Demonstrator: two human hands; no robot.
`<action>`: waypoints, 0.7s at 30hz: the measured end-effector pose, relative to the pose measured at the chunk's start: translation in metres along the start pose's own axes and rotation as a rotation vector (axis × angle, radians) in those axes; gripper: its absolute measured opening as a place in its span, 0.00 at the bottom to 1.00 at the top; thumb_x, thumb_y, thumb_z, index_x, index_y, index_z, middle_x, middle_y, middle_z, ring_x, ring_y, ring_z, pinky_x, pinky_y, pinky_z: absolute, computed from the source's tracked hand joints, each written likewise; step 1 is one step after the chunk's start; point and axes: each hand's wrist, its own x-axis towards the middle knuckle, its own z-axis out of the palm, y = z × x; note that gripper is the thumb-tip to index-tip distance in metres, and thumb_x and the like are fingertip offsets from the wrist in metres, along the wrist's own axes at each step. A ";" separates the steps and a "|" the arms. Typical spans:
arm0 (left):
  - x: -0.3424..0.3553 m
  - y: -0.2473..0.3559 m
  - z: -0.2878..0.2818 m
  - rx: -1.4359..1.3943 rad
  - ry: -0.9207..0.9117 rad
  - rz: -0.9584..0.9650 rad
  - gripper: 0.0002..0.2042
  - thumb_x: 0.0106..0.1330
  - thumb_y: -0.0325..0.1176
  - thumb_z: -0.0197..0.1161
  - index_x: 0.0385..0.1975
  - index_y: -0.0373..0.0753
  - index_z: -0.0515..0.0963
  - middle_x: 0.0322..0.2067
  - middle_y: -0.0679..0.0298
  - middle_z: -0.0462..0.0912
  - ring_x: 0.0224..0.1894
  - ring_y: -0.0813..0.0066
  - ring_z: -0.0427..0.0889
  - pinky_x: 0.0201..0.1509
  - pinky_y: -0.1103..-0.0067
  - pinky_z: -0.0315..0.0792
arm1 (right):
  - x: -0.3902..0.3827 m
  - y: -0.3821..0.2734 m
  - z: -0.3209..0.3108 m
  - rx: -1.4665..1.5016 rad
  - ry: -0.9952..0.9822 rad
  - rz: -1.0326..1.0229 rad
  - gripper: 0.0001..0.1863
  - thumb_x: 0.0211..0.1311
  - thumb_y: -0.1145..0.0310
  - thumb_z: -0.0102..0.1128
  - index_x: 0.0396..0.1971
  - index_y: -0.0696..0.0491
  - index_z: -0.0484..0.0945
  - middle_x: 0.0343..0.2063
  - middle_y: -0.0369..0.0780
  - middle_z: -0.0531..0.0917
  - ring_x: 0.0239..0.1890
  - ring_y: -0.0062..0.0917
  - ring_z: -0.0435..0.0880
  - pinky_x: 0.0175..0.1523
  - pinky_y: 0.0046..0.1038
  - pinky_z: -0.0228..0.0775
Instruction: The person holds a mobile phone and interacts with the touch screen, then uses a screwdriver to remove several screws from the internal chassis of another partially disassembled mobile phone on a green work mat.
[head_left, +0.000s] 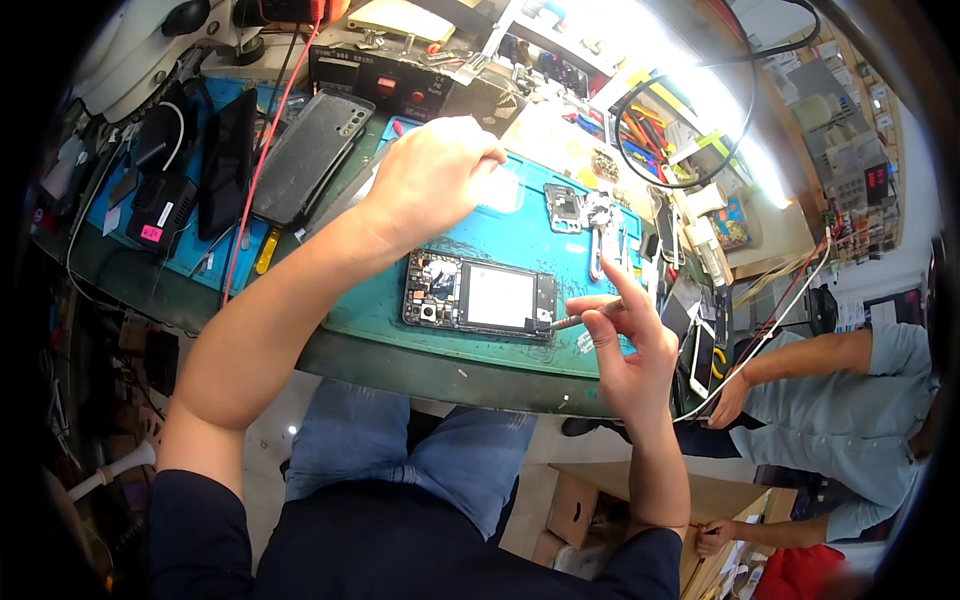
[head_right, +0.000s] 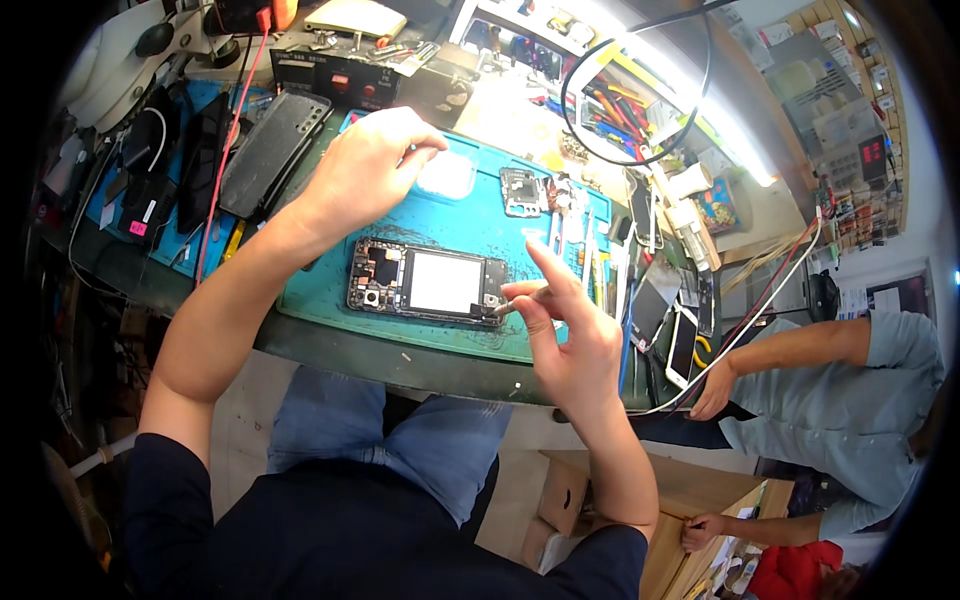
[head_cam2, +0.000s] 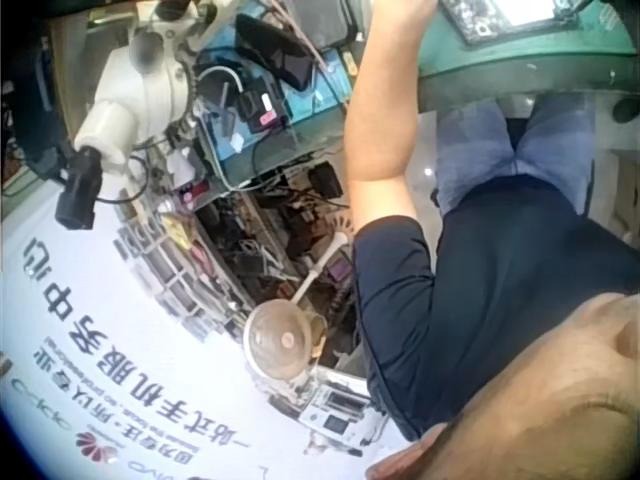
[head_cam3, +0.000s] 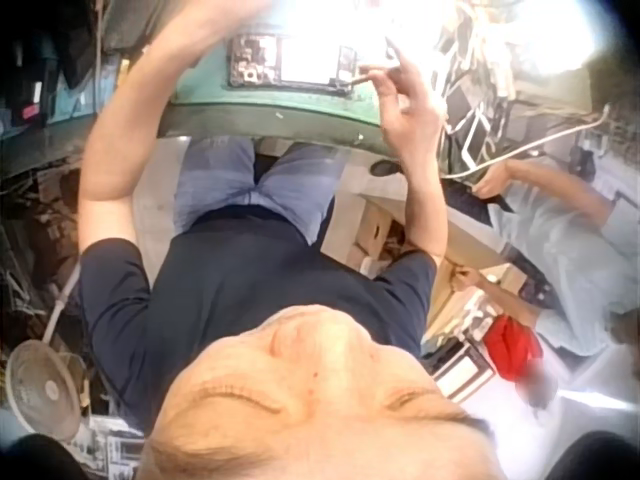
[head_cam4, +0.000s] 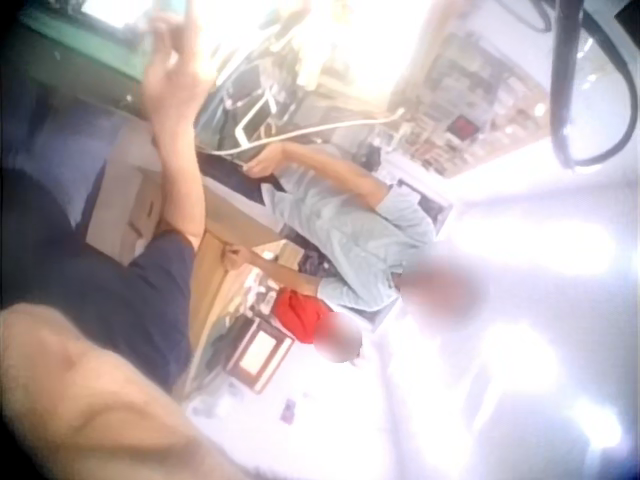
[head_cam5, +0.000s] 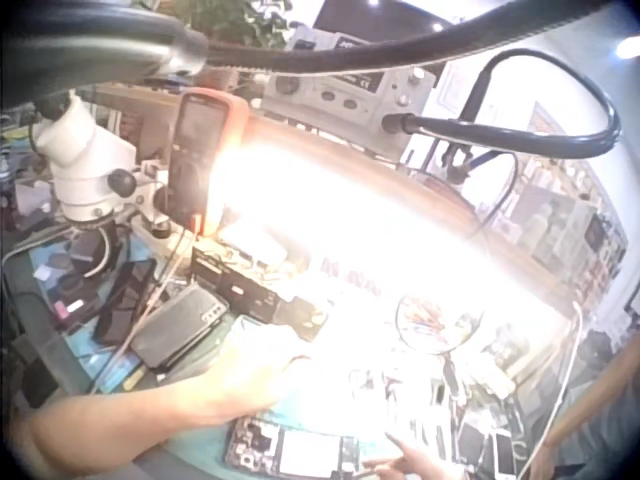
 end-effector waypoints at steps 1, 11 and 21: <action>0.002 0.000 0.000 0.001 0.012 -0.001 0.07 0.67 0.30 0.64 0.41 0.38 0.86 0.37 0.56 0.86 0.41 0.56 0.85 0.45 0.68 0.78 | 0.001 0.002 0.000 0.009 0.017 -0.011 0.26 0.70 0.79 0.61 0.67 0.59 0.71 0.38 0.46 0.90 0.38 0.25 0.91 0.47 0.27 0.82; 0.017 -0.006 -0.022 0.069 0.147 -0.145 0.13 0.74 0.36 0.57 0.51 0.41 0.83 0.25 0.62 0.86 0.31 0.56 0.87 0.39 0.66 0.79 | 0.024 0.019 0.005 0.250 0.370 0.077 0.31 0.78 0.72 0.54 0.75 0.55 0.55 0.44 0.47 0.87 0.40 0.26 0.88 0.43 0.24 0.80; 0.017 -0.015 -0.025 0.399 0.250 0.013 0.17 0.67 0.28 0.63 0.56 0.41 0.79 0.46 0.56 0.84 0.48 0.57 0.85 0.52 0.69 0.80 | 0.047 0.055 -0.007 -0.524 0.054 0.268 0.16 0.64 0.65 0.68 0.49 0.51 0.80 0.20 0.36 0.82 0.24 0.29 0.83 0.34 0.33 0.74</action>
